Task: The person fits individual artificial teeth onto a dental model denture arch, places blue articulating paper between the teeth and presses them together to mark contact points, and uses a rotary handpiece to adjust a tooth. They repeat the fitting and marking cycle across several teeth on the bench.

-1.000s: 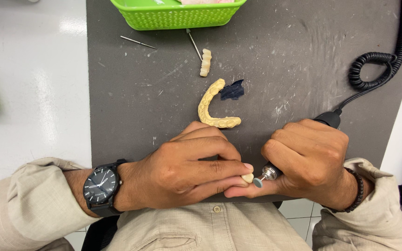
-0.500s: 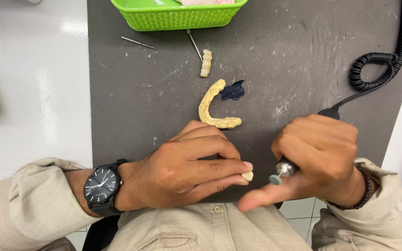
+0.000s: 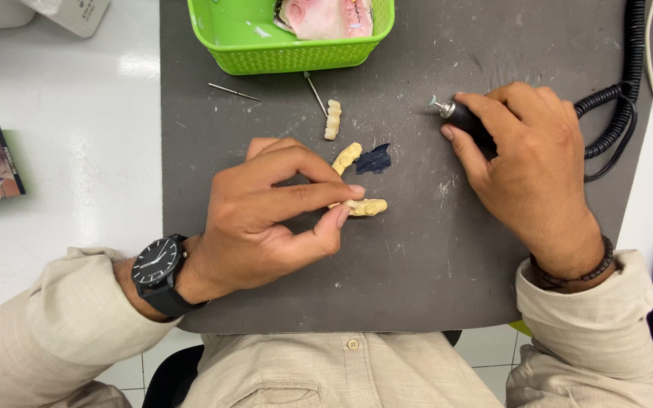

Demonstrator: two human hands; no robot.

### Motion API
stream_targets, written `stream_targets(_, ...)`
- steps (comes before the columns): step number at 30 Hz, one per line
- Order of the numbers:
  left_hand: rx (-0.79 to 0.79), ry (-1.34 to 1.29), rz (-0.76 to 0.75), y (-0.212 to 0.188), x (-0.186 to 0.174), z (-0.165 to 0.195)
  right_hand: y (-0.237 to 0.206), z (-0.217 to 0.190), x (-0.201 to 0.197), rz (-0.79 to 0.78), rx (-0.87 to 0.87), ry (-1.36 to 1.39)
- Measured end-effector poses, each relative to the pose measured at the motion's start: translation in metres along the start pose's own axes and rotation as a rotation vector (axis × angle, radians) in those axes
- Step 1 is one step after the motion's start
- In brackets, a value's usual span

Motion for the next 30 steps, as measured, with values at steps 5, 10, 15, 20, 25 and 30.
stream_targets(5,0.002,-0.029,-0.02,-0.007,-0.001,-0.009,0.004,-0.005,-0.009,0.05,-0.009,0.062)
stream_targets(10,0.012,-0.038,-0.045,-0.039,0.052,0.002,-0.066,-0.023,-0.021,0.23,-0.152,0.392)
stream_targets(15,0.003,-0.088,-0.076,-0.051,0.049,0.002,-0.081,-0.059,-0.005,0.221,-0.241,0.768)
stream_targets(20,-0.026,-0.134,-0.091,-0.065,0.054,0.006,-0.089,-0.078,-0.001,0.25,-0.225,0.851)
stream_targets(25,-0.027,-0.147,-0.09,-0.075,0.062,0.005,-0.097,-0.085,0.001,0.27,-0.262,0.827)
stream_targets(30,-0.005,-0.177,-0.15,-0.082,0.079,0.009,-0.111,-0.082,0.002,0.296,-0.251,0.769)
Point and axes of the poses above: each hand's wrist, its own y-axis towards the middle knuckle, its own x-axis out of the palm, z = x × y, the point moved 10 cm from there along y, towards the middle knuckle, and after that the axes turned 4 degrees about -x, right-handed, at the moved point
